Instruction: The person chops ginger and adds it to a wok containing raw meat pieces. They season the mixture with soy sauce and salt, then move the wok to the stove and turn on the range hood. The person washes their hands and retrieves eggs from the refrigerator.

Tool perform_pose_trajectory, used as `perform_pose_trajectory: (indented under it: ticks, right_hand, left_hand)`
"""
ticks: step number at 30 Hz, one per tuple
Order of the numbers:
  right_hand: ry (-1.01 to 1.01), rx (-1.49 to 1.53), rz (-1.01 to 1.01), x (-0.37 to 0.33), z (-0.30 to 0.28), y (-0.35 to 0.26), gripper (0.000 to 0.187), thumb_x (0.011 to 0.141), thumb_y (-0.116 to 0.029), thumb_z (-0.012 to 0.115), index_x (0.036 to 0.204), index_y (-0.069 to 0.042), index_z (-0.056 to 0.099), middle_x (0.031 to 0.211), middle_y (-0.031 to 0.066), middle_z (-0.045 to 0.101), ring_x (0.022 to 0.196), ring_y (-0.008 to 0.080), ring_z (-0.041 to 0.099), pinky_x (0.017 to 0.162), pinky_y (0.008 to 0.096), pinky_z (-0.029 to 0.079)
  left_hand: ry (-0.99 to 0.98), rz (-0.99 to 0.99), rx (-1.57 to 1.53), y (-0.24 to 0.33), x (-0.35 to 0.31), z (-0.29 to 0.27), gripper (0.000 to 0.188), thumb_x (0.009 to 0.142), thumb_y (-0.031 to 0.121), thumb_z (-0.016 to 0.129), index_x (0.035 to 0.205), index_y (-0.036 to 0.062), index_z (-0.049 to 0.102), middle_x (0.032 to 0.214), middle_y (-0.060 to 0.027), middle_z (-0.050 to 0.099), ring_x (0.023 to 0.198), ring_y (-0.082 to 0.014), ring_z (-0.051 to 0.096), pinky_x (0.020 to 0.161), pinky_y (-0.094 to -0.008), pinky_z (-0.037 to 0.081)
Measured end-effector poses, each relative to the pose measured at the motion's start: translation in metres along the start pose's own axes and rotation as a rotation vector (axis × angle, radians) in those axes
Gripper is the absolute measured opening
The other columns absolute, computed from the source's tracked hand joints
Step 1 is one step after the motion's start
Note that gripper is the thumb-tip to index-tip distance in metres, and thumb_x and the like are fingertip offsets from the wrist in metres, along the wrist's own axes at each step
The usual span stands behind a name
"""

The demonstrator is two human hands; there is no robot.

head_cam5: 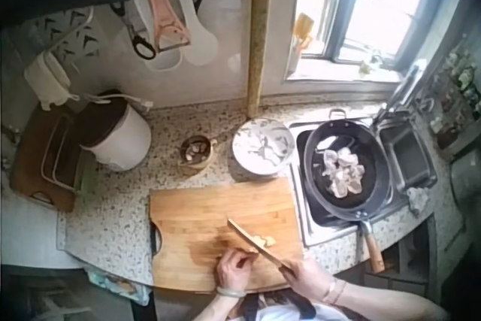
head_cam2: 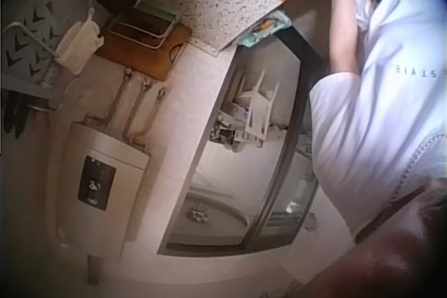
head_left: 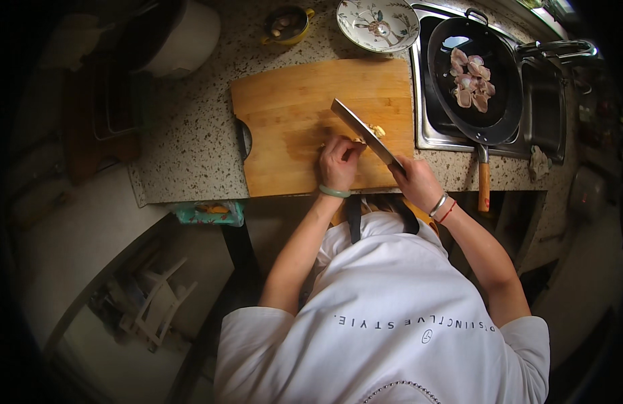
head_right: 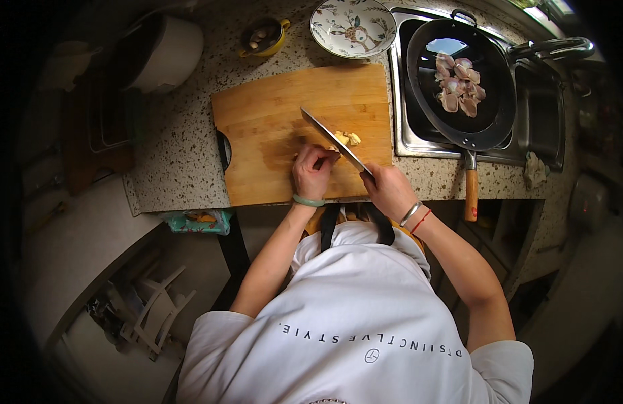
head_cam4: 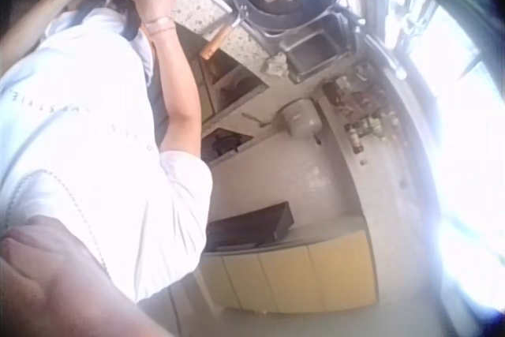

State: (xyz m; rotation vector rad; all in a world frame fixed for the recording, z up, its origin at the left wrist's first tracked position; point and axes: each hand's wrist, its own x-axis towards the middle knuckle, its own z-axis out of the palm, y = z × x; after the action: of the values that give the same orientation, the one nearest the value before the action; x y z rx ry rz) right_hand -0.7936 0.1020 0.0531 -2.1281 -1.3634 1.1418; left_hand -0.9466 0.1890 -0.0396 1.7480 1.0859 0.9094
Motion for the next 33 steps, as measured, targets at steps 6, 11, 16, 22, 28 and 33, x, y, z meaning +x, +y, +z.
perform_pose_trajectory:
  ticks: [6, 11, 16, 22, 28, 33]
  right_hand:
    - [-0.032, 0.027, 0.062, 0.001, 0.000, 0.002, 0.014, 0.087, -0.011, 0.057, 0.091, 0.003, 0.060, 0.067, 0.0250, 0.055, 0.061, 0.0408, 0.055, 0.054, 0.0402, 0.044]
    - [-0.057, 0.078, 0.122, 0.010, 0.005, -0.004, 0.018, 0.088, -0.016, 0.055, 0.091, 0.001, 0.061, 0.070, 0.0256, 0.058, 0.069, 0.0436, 0.057, 0.061, 0.0478, 0.046]
    - [0.076, 0.090, 0.035, 0.025, 0.034, 0.005, 0.015, 0.088, -0.014, 0.055, 0.093, -0.002, 0.061, 0.071, 0.0253, 0.059, 0.071, 0.0442, 0.057, 0.062, 0.0498, 0.046]
    - [0.112, 0.062, -0.048, 0.034, 0.037, 0.010, 0.012, 0.087, -0.014, 0.056, 0.092, -0.004, 0.060, 0.070, 0.0238, 0.059, 0.071, 0.0439, 0.057, 0.062, 0.0498, 0.046]
    - [0.110, 0.068, -0.013, 0.021, 0.013, -0.002, 0.014, 0.086, -0.016, 0.058, 0.091, -0.003, 0.061, 0.071, 0.0236, 0.059, 0.070, 0.0426, 0.058, 0.060, 0.0481, 0.046]
    - [0.013, 0.029, 0.016, 0.005, 0.006, 0.000, 0.014, 0.086, -0.014, 0.057, 0.091, -0.001, 0.061, 0.071, 0.0248, 0.058, 0.069, 0.0426, 0.057, 0.060, 0.0467, 0.046]
  left_hand:
    - [0.003, 0.020, -0.013, -0.001, 0.000, 0.001, 0.011, 0.068, -0.001, 0.071, 0.072, 0.0052, 0.062, 0.075, -0.0087, 0.058, 0.069, -0.0263, 0.058, 0.060, -0.0350, 0.046]
    - [-0.003, 0.085, 0.027, -0.005, 0.001, 0.000, 0.012, 0.069, -0.001, 0.073, 0.072, 0.0042, 0.062, 0.078, -0.0088, 0.060, 0.071, -0.0252, 0.058, 0.062, -0.0333, 0.046]
    - [-0.023, 0.053, 0.030, -0.006, -0.001, 0.000, 0.013, 0.069, 0.000, 0.073, 0.073, 0.0036, 0.062, 0.080, -0.0094, 0.060, 0.073, -0.0258, 0.059, 0.065, -0.0331, 0.047]
    - [-0.035, 0.086, 0.031, -0.007, -0.002, -0.002, 0.012, 0.070, 0.000, 0.072, 0.074, 0.0037, 0.061, 0.081, -0.0098, 0.060, 0.075, -0.0268, 0.059, 0.065, -0.0337, 0.047]
    - [-0.069, 0.046, 0.000, -0.004, -0.001, -0.006, 0.009, 0.070, 0.000, 0.069, 0.074, 0.0050, 0.061, 0.078, -0.0101, 0.060, 0.072, -0.0269, 0.059, 0.063, -0.0337, 0.048]
    - [-0.045, 0.046, -0.043, -0.004, -0.001, -0.003, 0.009, 0.070, -0.001, 0.068, 0.073, 0.0050, 0.062, 0.077, -0.0093, 0.060, 0.069, -0.0256, 0.059, 0.060, -0.0320, 0.047]
